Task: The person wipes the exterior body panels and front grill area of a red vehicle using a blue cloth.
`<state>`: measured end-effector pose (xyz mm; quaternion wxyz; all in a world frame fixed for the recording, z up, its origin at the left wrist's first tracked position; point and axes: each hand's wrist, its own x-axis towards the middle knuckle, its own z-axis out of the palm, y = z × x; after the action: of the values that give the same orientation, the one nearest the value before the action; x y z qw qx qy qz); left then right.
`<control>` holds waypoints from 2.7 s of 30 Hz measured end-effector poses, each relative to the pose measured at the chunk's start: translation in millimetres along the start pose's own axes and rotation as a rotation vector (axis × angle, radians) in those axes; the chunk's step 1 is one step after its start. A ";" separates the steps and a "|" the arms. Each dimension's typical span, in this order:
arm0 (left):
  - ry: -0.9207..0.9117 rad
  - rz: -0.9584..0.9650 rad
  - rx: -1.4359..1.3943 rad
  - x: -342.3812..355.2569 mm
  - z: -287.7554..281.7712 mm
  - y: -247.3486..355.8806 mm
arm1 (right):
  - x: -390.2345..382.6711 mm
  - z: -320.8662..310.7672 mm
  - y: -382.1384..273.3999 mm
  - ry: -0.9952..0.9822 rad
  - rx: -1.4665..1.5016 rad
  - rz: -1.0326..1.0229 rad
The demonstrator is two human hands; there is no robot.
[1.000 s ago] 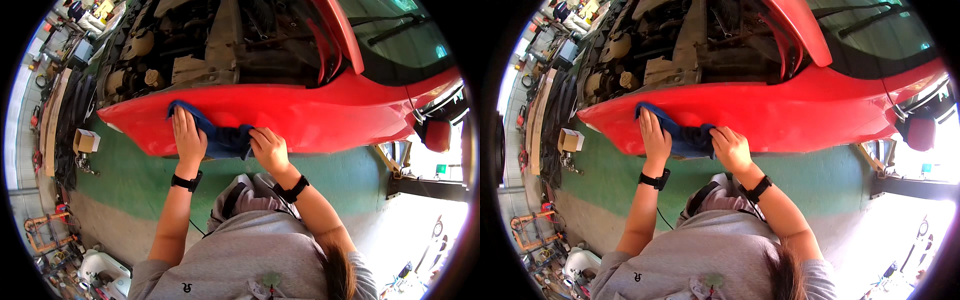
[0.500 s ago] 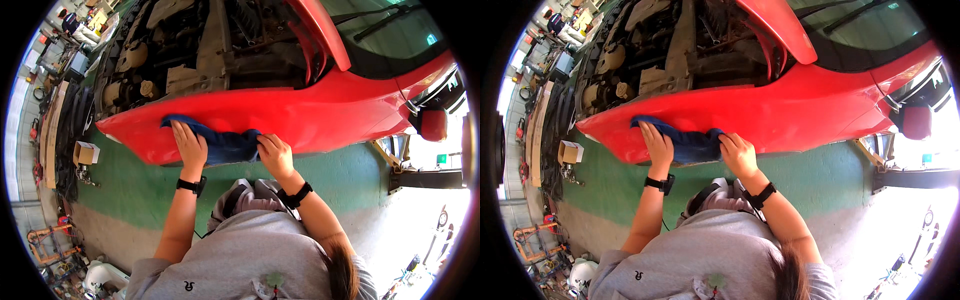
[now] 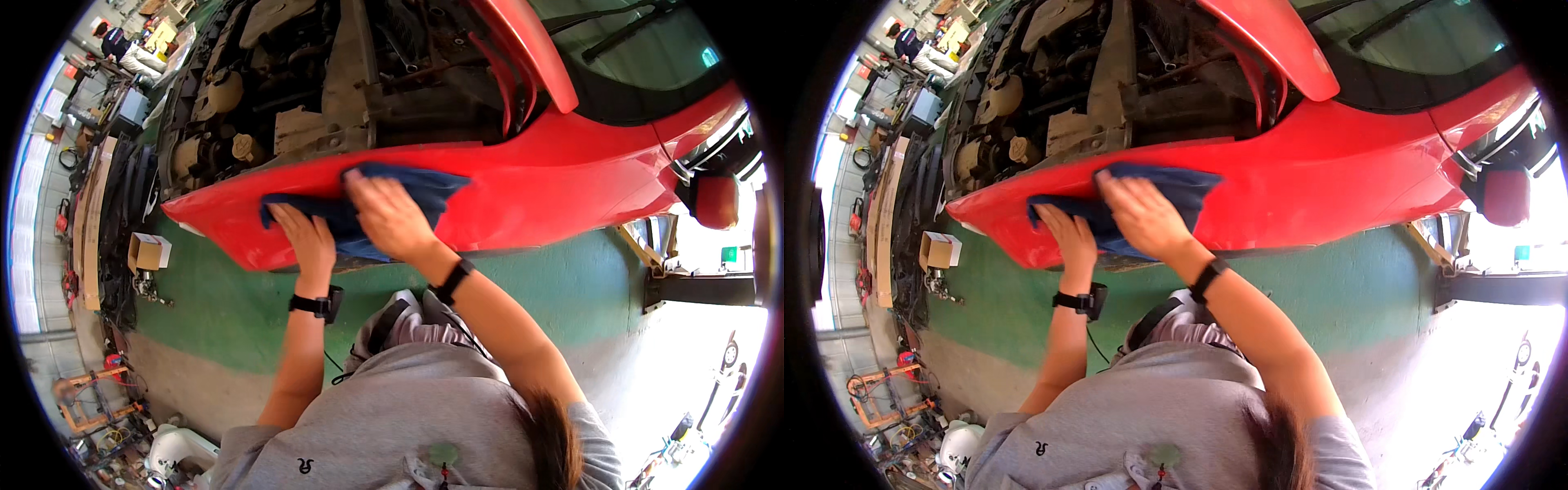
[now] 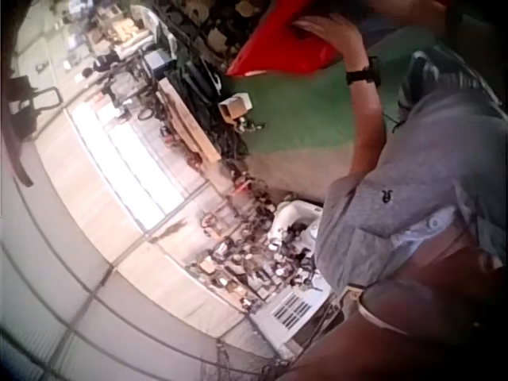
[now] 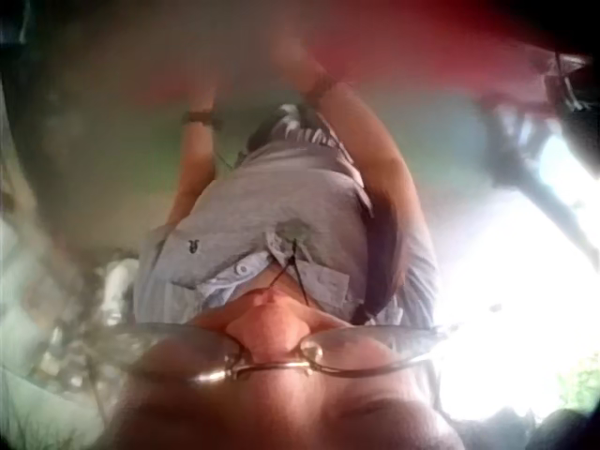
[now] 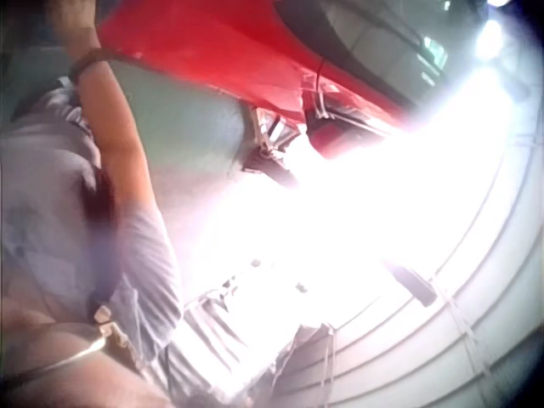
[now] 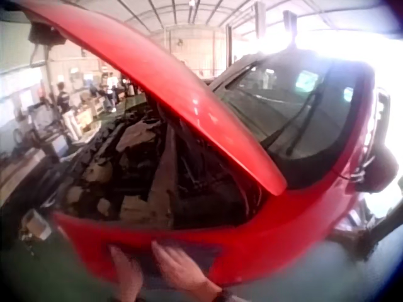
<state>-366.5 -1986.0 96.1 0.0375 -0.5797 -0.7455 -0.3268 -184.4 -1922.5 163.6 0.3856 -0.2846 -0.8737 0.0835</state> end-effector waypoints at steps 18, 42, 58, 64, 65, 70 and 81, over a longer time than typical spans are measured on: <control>-0.085 0.165 -0.062 -7.9 -6.7 -2.6 | -14.1 44.3 -0.1 -0.227 0.037 -0.002; -0.098 0.526 -0.028 -16.7 70.7 176.8 | -102.5 -114.9 98.7 0.028 -0.298 -0.028; -0.060 0.603 -0.052 4.6 79.1 265.9 | -137.2 -183.7 138.0 0.056 -0.398 0.093; -0.322 0.592 0.031 -42.4 109.9 272.3 | -182.1 -180.5 136.8 -0.016 -0.414 0.292; -0.404 0.541 0.037 -43.9 108.9 272.5 | -177.0 -176.6 132.9 -0.032 -0.400 0.257; -0.263 0.618 -0.014 -19.9 91.0 284.0 | -151.3 -203.3 144.2 0.030 -0.440 0.109; -0.203 0.706 0.071 -22.8 98.1 291.5 | -163.3 -205.1 138.8 -0.030 -0.349 0.206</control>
<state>-68.3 -1919.8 138.7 0.0940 -0.8291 -0.5102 -0.2085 111.9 -1915.0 151.9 0.3068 -0.4335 -0.8469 -0.0259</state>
